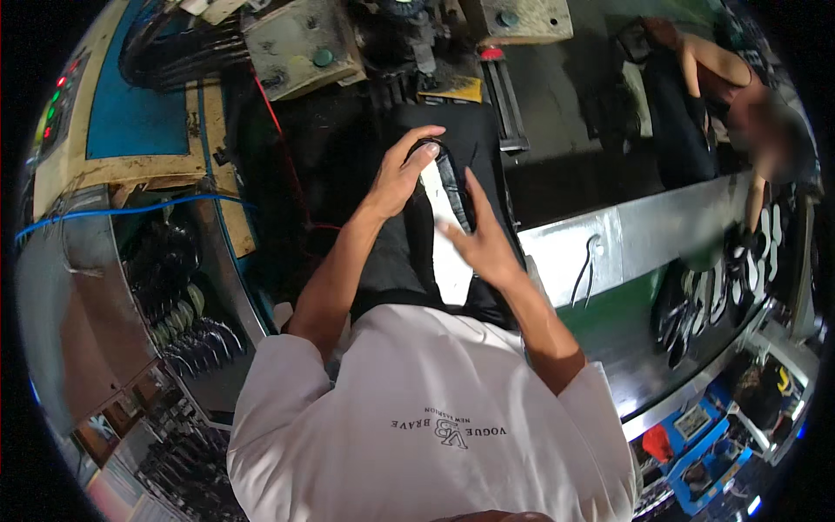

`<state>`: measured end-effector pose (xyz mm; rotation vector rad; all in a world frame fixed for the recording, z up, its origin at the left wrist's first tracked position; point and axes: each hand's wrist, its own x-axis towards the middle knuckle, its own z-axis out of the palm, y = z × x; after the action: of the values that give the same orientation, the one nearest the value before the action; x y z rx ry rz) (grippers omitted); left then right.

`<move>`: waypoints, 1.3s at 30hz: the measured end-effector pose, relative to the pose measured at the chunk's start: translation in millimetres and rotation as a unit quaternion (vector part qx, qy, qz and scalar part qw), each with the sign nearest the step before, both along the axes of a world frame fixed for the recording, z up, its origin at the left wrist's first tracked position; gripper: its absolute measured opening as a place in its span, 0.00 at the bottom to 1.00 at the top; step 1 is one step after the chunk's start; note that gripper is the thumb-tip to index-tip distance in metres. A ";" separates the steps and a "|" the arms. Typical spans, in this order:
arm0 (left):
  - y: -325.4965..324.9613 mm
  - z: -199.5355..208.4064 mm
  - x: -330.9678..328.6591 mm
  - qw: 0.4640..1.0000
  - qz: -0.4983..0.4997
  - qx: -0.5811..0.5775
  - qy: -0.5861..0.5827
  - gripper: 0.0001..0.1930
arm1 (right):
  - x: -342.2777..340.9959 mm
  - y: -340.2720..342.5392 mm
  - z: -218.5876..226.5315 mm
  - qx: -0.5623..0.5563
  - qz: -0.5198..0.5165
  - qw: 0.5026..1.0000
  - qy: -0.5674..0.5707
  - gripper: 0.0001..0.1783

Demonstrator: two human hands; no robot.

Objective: Manually assemble shoe components using industrial machinery and placing them on a conveyor belt.

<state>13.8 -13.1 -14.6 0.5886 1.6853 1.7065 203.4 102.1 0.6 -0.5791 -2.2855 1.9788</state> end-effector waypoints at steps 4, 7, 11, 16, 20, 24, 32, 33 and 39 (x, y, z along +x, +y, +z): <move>-16.1 -22.5 -25.6 0.992 0.117 0.001 -0.042 0.19 | 18.9 -20.7 75.5 0.395 0.170 0.903 -0.025 0.51; -10.3 -32.4 -32.6 0.973 0.169 -0.014 -0.159 0.20 | 9.1 -16.7 71.9 0.446 0.188 0.874 -0.037 0.46; 4.7 -23.6 -79.1 0.974 0.093 0.005 -0.206 0.26 | 4.0 11.4 90.4 0.421 0.156 0.893 -0.013 0.38; 58.3 59.7 -202.9 0.974 0.209 0.083 -0.012 0.46 | -14.8 54.2 126.6 0.438 0.039 0.898 -0.014 0.36; 127.2 133.5 -263.0 0.976 0.154 0.109 -0.106 0.40 | -51.5 85.5 167.0 0.489 -0.026 0.872 -0.007 0.35; 138.7 145.1 -278.7 0.981 0.063 0.125 -0.136 0.33 | -114.3 113.1 196.2 0.529 -0.032 0.848 0.029 0.37; 1.3 137.1 -185.3 0.944 0.006 0.308 -0.117 0.43 | -288.8 138.6 204.3 0.530 -0.026 0.840 0.111 0.39; -19.1 123.3 -171.3 0.936 -0.005 0.326 -0.135 0.45 | -304.6 138.1 200.7 0.529 -0.031 0.841 0.109 0.39; -108.3 77.2 -76.9 0.949 0.209 0.185 -0.146 0.38 | -327.7 119.6 167.3 0.496 -0.031 0.862 0.094 0.40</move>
<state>-63.1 -121.3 62.6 0.1223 1.3478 2.3121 -124.3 221.6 167.9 -0.3026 -2.6404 0.5625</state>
